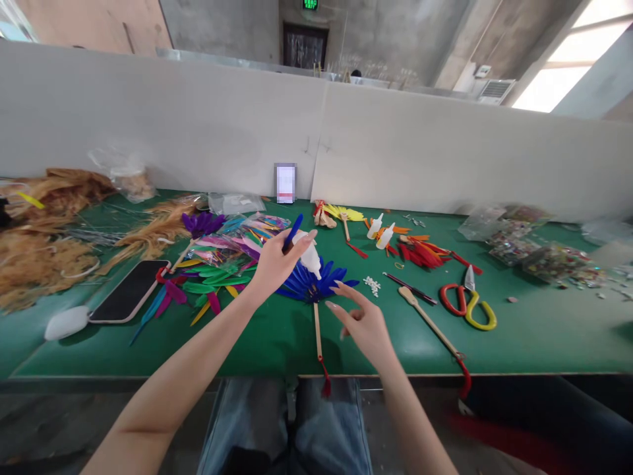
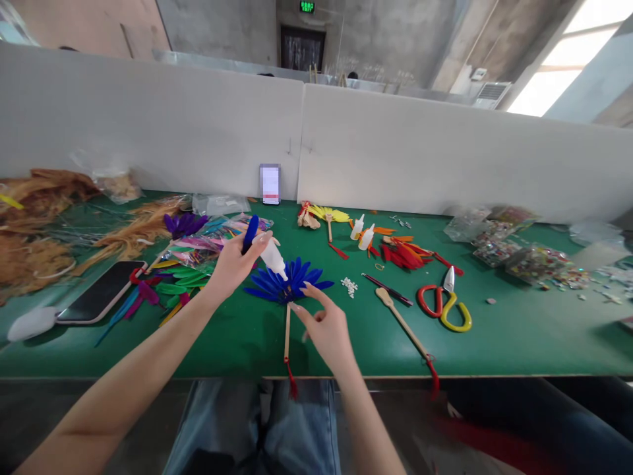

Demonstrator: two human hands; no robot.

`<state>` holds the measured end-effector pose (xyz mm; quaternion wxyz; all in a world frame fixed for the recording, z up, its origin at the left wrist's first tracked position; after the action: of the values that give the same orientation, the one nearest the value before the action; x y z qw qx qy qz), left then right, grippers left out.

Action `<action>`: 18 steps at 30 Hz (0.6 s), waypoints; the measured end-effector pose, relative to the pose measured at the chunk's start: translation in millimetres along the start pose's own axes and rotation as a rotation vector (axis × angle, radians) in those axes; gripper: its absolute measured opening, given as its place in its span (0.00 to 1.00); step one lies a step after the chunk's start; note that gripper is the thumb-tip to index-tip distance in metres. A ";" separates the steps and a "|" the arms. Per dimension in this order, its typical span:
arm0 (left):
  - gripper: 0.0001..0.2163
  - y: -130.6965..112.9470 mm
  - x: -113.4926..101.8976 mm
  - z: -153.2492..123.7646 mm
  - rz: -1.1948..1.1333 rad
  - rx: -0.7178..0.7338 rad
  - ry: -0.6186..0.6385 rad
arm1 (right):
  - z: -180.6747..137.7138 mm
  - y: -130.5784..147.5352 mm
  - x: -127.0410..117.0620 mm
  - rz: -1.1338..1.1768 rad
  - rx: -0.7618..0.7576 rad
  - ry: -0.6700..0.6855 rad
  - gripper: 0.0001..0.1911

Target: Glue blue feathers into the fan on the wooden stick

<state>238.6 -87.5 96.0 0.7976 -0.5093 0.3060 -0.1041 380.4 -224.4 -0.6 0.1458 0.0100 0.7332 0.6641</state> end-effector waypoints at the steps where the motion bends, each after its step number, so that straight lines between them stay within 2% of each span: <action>1: 0.18 0.4 -1.5 0.3 -0.027 0.005 -0.011 | 9.6 -0.3 14.2 0.123 -0.017 0.034 0.32; 3: 0.18 1.7 -4.0 0.3 -0.103 0.017 -0.030 | 25.9 1.5 36.6 0.335 -0.054 0.118 0.34; 5: 0.19 2.6 -5.0 -0.5 -0.195 0.026 -0.040 | 36.7 7.8 48.6 0.490 -0.108 0.159 0.31; 10: 0.19 6.1 -5.7 -4.3 -0.434 -0.003 -0.084 | 45.0 27.8 63.0 0.631 -0.202 0.214 0.14; 14: 0.19 10.7 -8.7 -5.2 -0.567 -0.006 -0.105 | 32.0 33.6 58.9 0.569 -0.252 0.241 0.13; 18: 0.21 15.9 -15.3 -6.3 -0.602 -0.014 -0.119 | 0.1 33.8 29.1 0.508 -0.279 0.243 0.12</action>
<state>220.4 -77.6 86.1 0.7438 -0.5878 0.0948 -0.3036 346.6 -214.3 26.6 -0.1136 0.0934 0.6211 0.7698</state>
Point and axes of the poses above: each hand's wrist, its own z-axis towards the middle knuckle, its own x-axis out of the palm, y = z × x, the point moved 7 cm from there along z, towards the middle knuckle, and after that the axes turned 13 degrees about y, right-handed, at the moved point
